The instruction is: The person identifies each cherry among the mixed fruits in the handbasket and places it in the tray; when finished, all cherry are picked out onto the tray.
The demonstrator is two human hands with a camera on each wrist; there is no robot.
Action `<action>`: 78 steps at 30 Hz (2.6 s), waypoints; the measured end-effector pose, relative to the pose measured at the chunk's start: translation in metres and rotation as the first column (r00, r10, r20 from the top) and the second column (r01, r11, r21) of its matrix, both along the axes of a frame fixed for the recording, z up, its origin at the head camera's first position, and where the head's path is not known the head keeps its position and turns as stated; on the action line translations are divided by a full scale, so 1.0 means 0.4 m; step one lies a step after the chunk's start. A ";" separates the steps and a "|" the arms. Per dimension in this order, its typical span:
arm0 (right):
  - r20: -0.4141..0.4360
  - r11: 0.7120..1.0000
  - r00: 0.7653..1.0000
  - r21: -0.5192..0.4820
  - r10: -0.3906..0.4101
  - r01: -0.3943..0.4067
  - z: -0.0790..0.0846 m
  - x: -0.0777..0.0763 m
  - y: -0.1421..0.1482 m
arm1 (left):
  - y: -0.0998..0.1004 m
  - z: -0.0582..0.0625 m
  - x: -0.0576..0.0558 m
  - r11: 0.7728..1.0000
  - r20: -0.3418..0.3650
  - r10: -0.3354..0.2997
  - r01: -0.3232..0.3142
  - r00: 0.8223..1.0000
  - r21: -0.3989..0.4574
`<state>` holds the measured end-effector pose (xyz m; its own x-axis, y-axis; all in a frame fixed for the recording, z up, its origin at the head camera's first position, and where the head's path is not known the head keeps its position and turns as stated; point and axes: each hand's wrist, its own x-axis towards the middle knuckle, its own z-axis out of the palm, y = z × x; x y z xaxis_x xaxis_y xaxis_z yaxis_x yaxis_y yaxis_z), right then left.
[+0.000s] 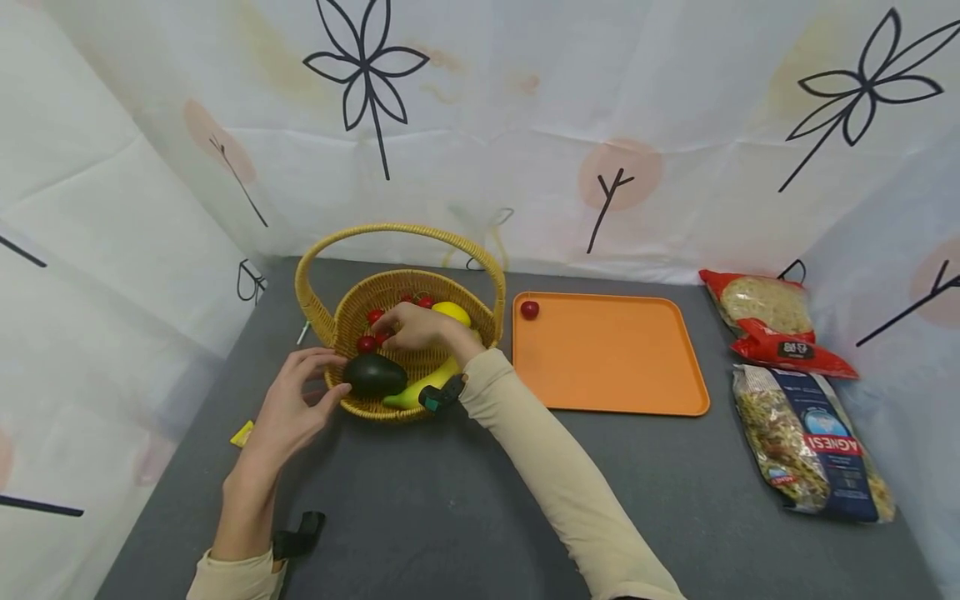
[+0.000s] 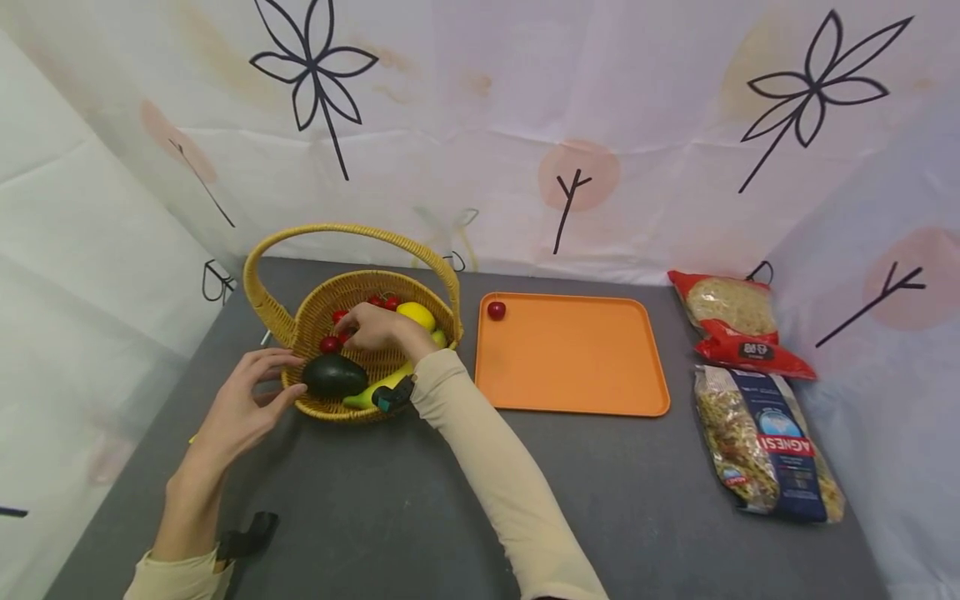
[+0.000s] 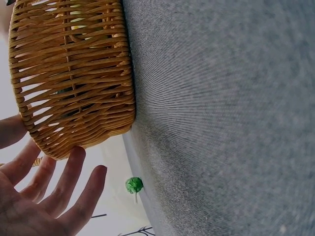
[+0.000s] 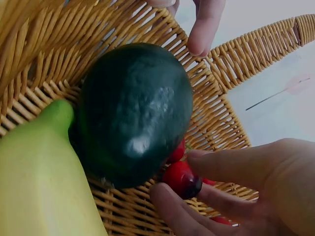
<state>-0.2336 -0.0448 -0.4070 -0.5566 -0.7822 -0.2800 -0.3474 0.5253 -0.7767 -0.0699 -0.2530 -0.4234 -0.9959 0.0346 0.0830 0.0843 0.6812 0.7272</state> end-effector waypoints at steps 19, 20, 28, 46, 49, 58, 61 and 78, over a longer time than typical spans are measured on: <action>-0.060 0.969 0.989 -0.217 -0.137 0.121 0.047 0.037 0.109 | 0.002 0.003 0.001 1.000 0.020 0.010 -0.010 1.000 0.004; -0.053 0.962 0.989 -0.243 -0.139 0.122 0.054 0.045 0.120 | 0.002 0.003 0.001 1.000 0.018 0.009 -0.009 1.000 0.004; 0.048 0.896 0.991 -0.422 -0.128 0.136 0.126 0.130 0.242 | 0.001 0.002 0.002 1.000 0.001 0.000 0.000 1.000 0.005; 0.067 0.671 0.862 -0.599 -0.502 0.437 0.074 0.096 0.577 | 0.002 0.005 0.002 1.000 -0.009 -0.005 0.005 1.000 -0.002; 0.032 0.693 0.800 -0.479 -0.599 0.538 0.020 0.062 0.601 | 0.001 0.005 0.003 1.000 -0.011 -0.004 0.004 1.000 -0.001; -0.101 0.729 0.730 -0.235 -0.676 0.642 -0.128 -0.018 0.630 | 0.004 0.003 0.003 1.000 -0.006 -0.001 0.001 1.000 -0.003; -0.131 0.725 0.717 -0.219 -0.685 0.653 -0.147 -0.028 0.632 | 0.004 0.003 0.003 1.000 -0.005 -0.003 0.003 1.000 -0.003; -0.110 0.751 0.749 -0.217 -0.653 0.623 -0.133 -0.031 0.643 | 0.003 0.007 0.003 1.000 0.002 -0.002 0.002 1.000 0.002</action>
<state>-0.2462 0.2124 -0.4604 -0.9672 -0.2507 -0.0407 -0.1072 0.5483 -0.8293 -0.0688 -0.2518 -0.4207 -0.9960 0.0365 0.0810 0.0842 0.6798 0.7285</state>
